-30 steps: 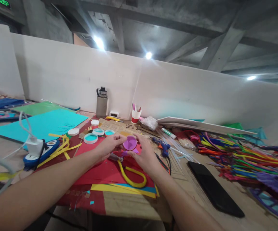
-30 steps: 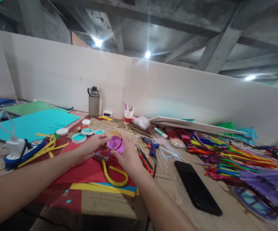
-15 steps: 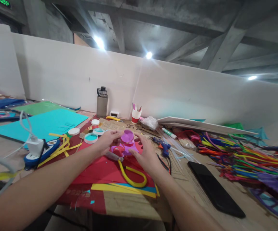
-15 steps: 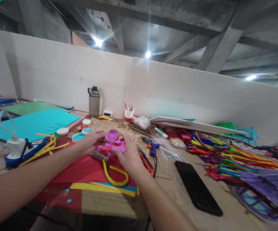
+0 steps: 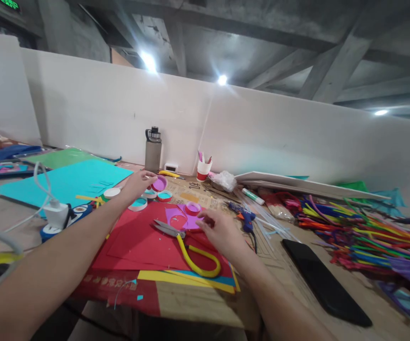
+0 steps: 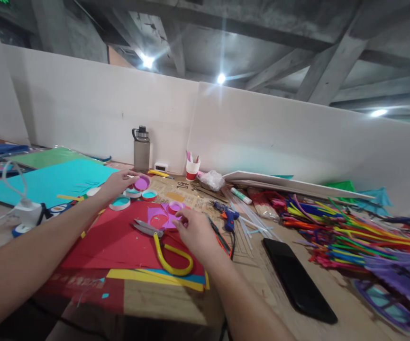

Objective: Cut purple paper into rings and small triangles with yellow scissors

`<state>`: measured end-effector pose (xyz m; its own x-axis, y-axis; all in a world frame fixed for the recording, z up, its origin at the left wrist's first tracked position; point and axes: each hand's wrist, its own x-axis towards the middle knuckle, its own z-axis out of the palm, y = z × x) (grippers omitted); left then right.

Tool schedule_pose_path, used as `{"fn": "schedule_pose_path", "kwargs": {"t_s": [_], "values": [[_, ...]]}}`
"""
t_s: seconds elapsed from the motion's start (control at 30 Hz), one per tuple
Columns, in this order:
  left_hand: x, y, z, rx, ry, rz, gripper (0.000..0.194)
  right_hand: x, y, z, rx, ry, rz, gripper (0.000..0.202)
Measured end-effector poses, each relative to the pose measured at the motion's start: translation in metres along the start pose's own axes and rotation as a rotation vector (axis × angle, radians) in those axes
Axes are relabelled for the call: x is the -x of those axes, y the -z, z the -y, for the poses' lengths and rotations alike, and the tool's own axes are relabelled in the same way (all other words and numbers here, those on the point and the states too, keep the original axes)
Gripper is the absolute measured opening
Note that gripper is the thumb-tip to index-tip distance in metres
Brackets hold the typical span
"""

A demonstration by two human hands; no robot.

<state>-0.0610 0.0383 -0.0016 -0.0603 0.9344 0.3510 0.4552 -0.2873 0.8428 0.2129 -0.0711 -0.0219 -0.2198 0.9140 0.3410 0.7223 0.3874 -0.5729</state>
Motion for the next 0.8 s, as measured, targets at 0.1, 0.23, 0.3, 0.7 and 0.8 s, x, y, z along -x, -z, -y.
{"fn": "schedule_pose_path", "kwargs": {"t_s": [0.1,0.23,0.3,0.7,0.8], "values": [[-0.001,-0.007,0.004,-0.059,0.007,0.056,0.023,-0.002,0.008,-0.005,0.025,-0.047,-0.074,0.019],[-0.006,-0.017,0.012,-0.105,-0.067,0.019,0.015,-0.006,0.007,-0.011,0.061,-0.039,-0.097,0.017],[-0.008,-0.019,0.018,-0.114,-0.066,0.000,0.012,-0.008,0.003,-0.013,0.088,-0.013,-0.086,0.016],[-0.008,-0.013,0.021,-0.195,-0.160,-0.072,0.011,-0.030,-0.004,-0.004,0.419,0.018,0.086,0.028],[0.002,-0.017,0.010,-0.103,-0.191,0.025,0.008,-0.038,-0.012,-0.002,0.521,0.029,0.149,0.030]]}}
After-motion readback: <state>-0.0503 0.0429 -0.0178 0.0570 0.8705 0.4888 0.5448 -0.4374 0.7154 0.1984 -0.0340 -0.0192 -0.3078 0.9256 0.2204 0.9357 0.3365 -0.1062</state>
